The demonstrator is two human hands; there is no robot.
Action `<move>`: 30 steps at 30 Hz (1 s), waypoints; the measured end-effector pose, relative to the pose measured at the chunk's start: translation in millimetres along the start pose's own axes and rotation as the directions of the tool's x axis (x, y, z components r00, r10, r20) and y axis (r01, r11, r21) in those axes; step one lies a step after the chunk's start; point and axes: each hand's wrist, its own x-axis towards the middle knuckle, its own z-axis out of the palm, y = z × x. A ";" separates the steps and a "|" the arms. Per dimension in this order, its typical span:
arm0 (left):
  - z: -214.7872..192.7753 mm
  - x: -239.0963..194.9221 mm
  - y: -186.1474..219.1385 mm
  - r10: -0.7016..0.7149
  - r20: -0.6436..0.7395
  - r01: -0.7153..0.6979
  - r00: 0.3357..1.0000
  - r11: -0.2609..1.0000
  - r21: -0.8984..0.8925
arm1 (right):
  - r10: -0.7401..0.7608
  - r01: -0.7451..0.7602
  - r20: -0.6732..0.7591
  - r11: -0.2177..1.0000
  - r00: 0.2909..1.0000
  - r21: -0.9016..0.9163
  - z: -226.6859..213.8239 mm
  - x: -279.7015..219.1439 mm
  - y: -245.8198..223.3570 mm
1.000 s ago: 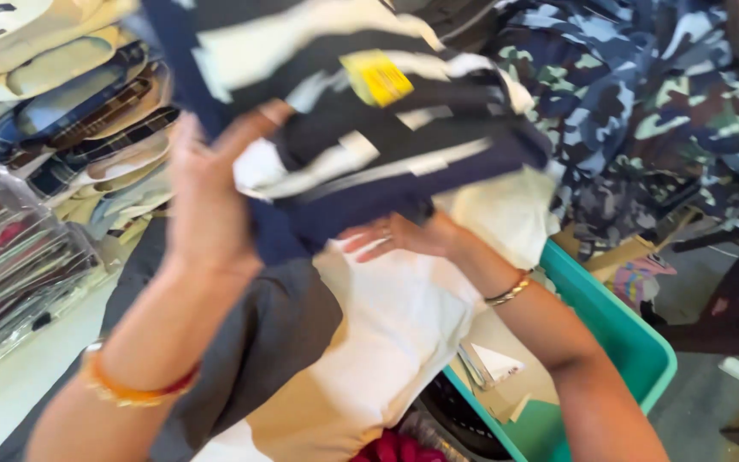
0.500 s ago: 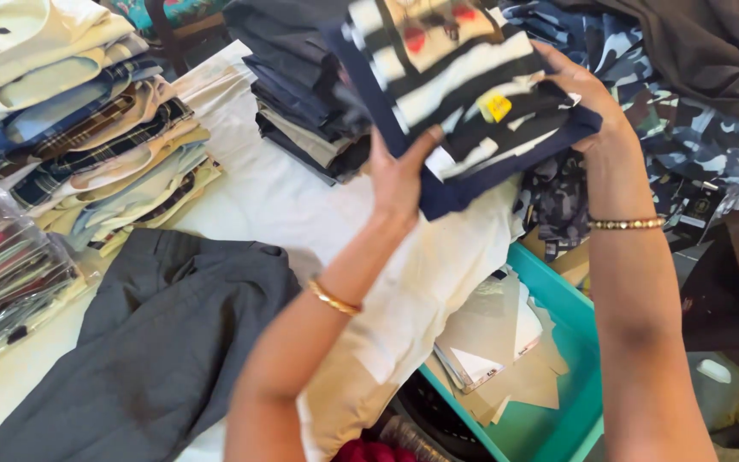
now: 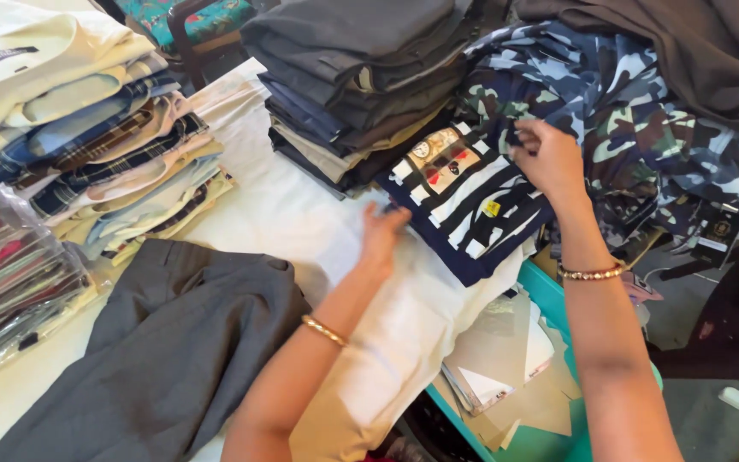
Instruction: The person folds a cream-colored shirt on a white table, smoothing the fabric and aligning the edges before stacking it. They then pick up a pair of dark gray trousers, unfold them, and begin folding them on the same surface.
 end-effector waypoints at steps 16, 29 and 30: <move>-128.5 152.7 173.8 0.027 -0.628 -0.107 0.778 0.990 -0.090 | 0.376 -0.418 0.453 -0.176 0.809 0.891 192.7 211.8 11.3; -138.8 237.0 137.6 0.006 -0.419 -0.133 0.908 0.952 -0.275 | 0.532 -0.316 0.262 0.011 0.805 0.949 237.1 234.4 55.3; -135.9 235.1 135.2 0.027 -0.406 -0.142 0.914 0.956 -0.257 | 0.518 -0.275 0.208 0.054 0.829 0.960 239.6 232.4 58.0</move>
